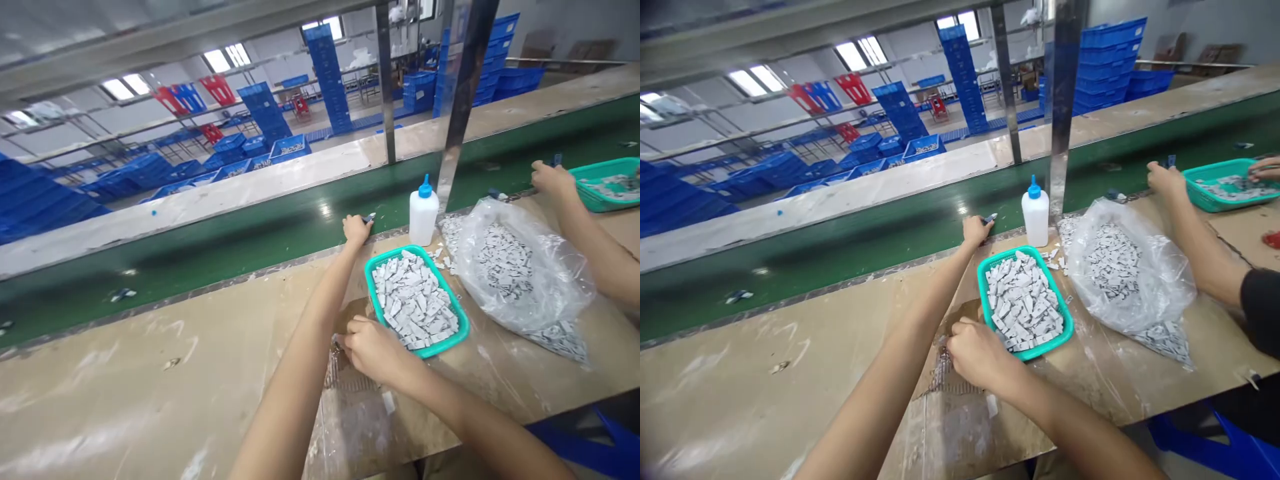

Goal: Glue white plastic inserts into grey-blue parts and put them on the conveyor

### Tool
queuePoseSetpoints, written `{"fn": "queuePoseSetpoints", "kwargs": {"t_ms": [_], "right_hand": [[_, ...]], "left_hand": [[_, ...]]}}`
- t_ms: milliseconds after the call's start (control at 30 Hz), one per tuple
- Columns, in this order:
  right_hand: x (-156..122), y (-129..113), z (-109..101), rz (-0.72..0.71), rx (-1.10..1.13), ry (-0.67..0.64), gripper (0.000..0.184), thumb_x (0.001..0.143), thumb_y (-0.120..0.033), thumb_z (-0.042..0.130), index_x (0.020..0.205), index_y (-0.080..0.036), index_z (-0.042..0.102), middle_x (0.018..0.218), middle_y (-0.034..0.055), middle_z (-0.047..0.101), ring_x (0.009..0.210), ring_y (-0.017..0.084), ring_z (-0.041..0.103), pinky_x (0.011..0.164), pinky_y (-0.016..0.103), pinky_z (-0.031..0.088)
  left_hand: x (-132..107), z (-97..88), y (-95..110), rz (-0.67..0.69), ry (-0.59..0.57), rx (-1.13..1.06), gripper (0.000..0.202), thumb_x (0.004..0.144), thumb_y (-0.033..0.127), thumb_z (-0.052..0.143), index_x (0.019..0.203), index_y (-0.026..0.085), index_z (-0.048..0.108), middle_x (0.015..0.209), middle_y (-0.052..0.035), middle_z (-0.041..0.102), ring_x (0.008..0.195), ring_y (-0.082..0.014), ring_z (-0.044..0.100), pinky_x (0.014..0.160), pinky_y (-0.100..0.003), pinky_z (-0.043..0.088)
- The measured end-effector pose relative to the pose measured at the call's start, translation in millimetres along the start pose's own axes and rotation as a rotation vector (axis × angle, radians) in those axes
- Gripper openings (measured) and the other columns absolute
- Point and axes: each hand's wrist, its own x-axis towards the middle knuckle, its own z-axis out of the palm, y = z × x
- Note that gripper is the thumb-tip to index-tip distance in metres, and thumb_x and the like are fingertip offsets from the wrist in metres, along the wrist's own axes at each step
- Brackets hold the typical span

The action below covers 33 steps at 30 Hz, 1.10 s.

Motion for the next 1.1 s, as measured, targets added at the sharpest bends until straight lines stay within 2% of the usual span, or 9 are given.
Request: {"fn": "queuePoseSetpoints", "kwargs": {"t_ms": [100,233,400,500,667,767,867,967,1100], "right_hand": [[-0.2,-0.7,-0.3,0.001,0.002,0.012,0.03,0.097,-0.016,0.044,0.085,-0.014,0.071,0.083,0.0074,0.062,0.091,0.019,0.058,0.067,0.028,0.041],[-0.6,-1.2,-1.5,0.011,0.01,0.023,0.031,0.099,-0.018,0.043,0.088,-0.015,0.071,0.084,0.0071,0.063,0.09,0.018,0.058,0.068,0.027,0.04],[-1.9,-0.6,-0.5,0.009,0.039,0.032,0.038,0.102,-0.022,0.039,0.088,-0.013,0.073,0.082,0.0084,0.063,0.085,0.018,0.059,0.07,0.028,0.041],[-3.7,-1.1,-1.3,0.015,0.057,0.027,0.038,0.103,-0.024,0.039,0.091,-0.013,0.074,0.081,0.0083,0.062,0.082,0.018,0.059,0.07,0.028,0.04],[-5.4,-0.4,-1.2,0.008,0.075,0.016,0.035,0.102,-0.024,0.042,0.095,-0.015,0.076,0.08,0.0076,0.061,0.081,0.018,0.058,0.07,0.028,0.041],[-5.4,1.9,1.0,-0.004,0.116,0.052,0.03,0.1,-0.022,0.047,0.1,-0.017,0.077,0.079,0.0066,0.062,0.082,0.018,0.059,0.073,0.028,0.044],[-6.2,3.0,0.9,0.001,0.243,0.191,0.024,0.095,-0.017,0.054,0.104,-0.02,0.077,0.077,0.0046,0.064,0.077,0.016,0.06,0.072,0.027,0.046],[-8.3,0.9,-3.7,0.034,0.397,0.363,0.023,0.094,-0.02,0.057,0.106,-0.021,0.076,0.078,0.0032,0.067,0.071,0.015,0.061,0.067,0.027,0.048],[-11.8,-2.5,-10.6,0.032,0.522,0.569,0.022,0.094,-0.025,0.058,0.108,-0.022,0.076,0.09,0.0049,0.072,0.079,0.016,0.064,0.068,0.028,0.05]], "left_hand": [[-0.4,-12.9,-11.1,-0.085,0.036,-0.295,0.018,0.073,0.012,0.076,0.088,0.012,0.066,0.116,-0.0192,0.066,0.128,-0.0315,0.051,0.111,-0.043,0.036],[-19.5,-52.8,-25.4,-0.189,0.019,-0.727,0.027,0.081,0.016,0.069,0.106,0.015,0.06,0.105,-0.0106,0.069,0.107,-0.0191,0.067,0.101,-0.034,0.05],[-82.9,-110.9,-52.0,-0.302,-0.002,-1.067,0.015,0.089,0.015,0.054,0.103,0.014,0.06,0.098,-0.0099,0.069,0.102,-0.016,0.068,0.097,-0.03,0.054],[-128.9,-133.0,-70.0,-0.356,-0.015,-1.158,0.015,0.092,0.017,0.05,0.096,0.014,0.064,0.096,-0.009,0.069,0.095,-0.0131,0.068,0.094,-0.025,0.055],[-190.2,-146.4,-92.0,-0.366,-0.163,-1.223,0.018,0.092,0.02,0.055,0.103,0.018,0.069,0.102,-0.0054,0.069,0.089,-0.0099,0.066,0.087,-0.022,0.054],[-210.6,-147.1,-101.1,-0.319,-0.167,-1.181,0.023,0.084,0.026,0.068,0.106,0.018,0.07,0.102,-0.0046,0.069,0.084,-0.0104,0.066,0.085,-0.024,0.053],[-220.4,-147.7,-107.0,-0.225,-0.2,-1.094,0.043,0.071,0.037,0.083,0.106,0.017,0.07,0.092,-0.0042,0.069,0.083,-0.0136,0.068,0.087,-0.028,0.053],[-225.9,-149.8,-106.5,-0.161,-0.268,-0.986,0.055,0.062,0.043,0.088,0.107,0.016,0.071,0.085,-0.0058,0.072,0.084,-0.0183,0.07,0.087,-0.032,0.053],[-233.7,-149.0,-96.4,-0.114,-0.307,-0.807,0.044,0.057,0.035,0.089,0.093,0.014,0.074,0.088,-0.0076,0.075,0.083,-0.0187,0.07,0.084,-0.03,0.053]]}}
